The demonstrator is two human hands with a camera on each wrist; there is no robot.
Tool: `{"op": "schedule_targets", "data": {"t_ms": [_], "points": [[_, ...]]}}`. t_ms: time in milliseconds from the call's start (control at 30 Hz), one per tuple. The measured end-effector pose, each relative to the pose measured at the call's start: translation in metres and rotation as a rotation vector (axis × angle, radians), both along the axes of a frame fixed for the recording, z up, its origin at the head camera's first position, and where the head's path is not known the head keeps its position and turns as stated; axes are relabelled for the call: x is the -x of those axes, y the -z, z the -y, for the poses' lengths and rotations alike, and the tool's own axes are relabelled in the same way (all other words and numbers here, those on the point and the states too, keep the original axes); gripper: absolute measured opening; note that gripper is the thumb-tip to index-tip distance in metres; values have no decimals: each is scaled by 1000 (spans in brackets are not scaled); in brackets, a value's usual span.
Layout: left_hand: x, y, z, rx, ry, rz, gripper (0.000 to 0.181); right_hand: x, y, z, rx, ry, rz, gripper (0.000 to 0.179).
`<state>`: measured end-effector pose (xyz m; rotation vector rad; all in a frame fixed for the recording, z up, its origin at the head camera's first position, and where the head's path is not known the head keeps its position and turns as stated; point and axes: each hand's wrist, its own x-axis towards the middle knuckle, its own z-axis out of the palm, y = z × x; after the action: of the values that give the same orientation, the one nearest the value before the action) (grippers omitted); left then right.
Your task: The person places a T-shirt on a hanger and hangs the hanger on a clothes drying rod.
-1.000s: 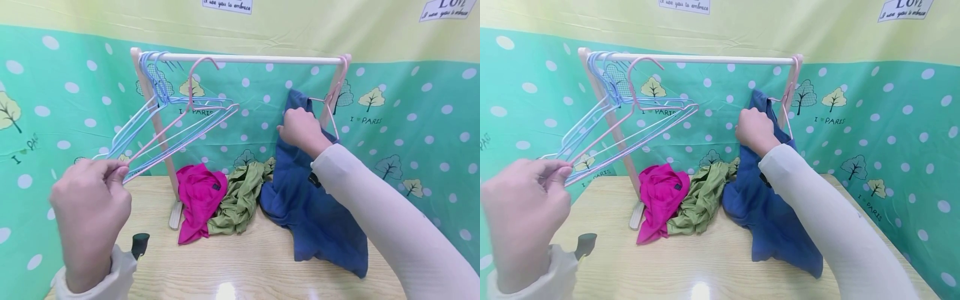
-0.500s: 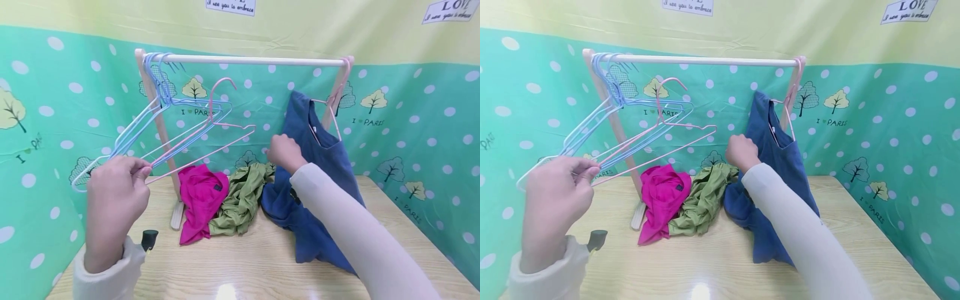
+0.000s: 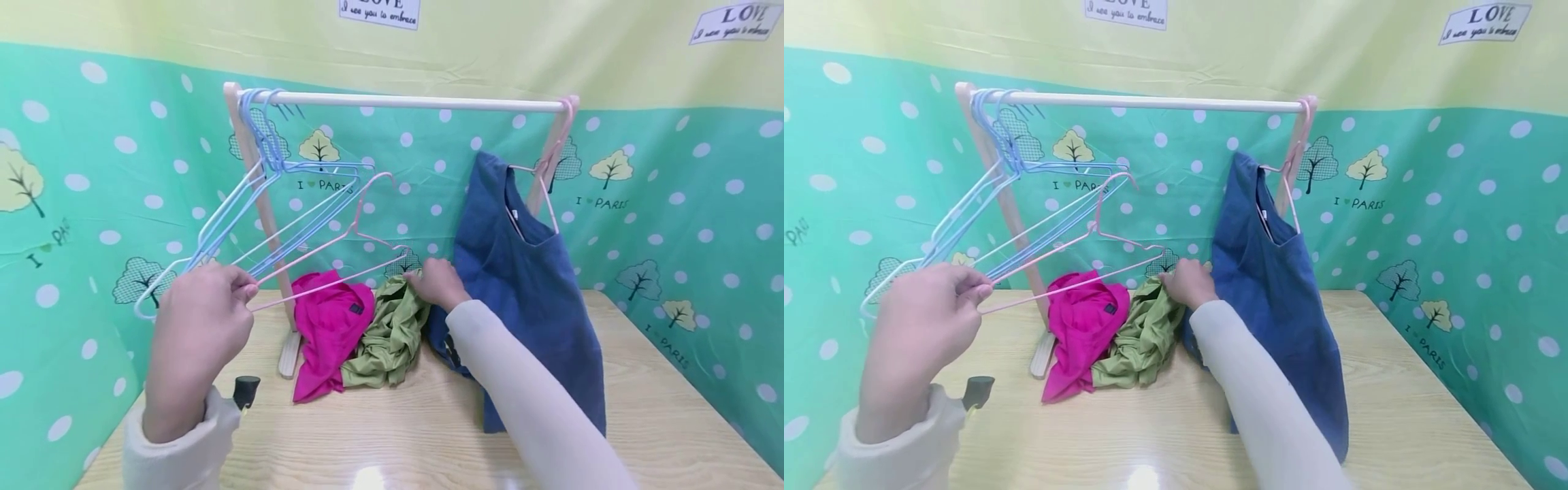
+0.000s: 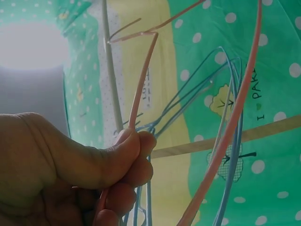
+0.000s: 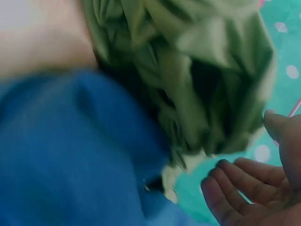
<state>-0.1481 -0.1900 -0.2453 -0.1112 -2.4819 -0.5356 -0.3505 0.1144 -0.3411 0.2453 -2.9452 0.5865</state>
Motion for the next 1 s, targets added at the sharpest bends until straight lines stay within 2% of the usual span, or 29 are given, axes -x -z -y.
{"op": "schedule_targets", "data": {"t_ms": [133,200,300,467,667,733,767,833,1000], "points": [[2,0,1,12,6,29,8,4,12,3,50,-32,-5,48],[3,1,2,13,10,38,8,5,14,0,46,-52,5,46],[4,0,1,11,27,46,9,4,12,-9,52,-32,16,42],[6,-1,-2,6,50,21,8,5,6,-25,96,95,-23,38],[6,-1,0,-5,62,4,9,5,-8,-34,139,333,-80,19],[5,-1,1,-8,63,-13,9,5,-12,-36,116,360,-66,20],[5,-1,2,-10,62,-21,9,6,-13,-36,90,353,-59,19],[5,-1,3,-15,57,-37,9,7,-12,-35,3,288,-44,18],[3,-1,3,-24,52,-34,9,9,-6,-24,-263,7,-28,9]]}}
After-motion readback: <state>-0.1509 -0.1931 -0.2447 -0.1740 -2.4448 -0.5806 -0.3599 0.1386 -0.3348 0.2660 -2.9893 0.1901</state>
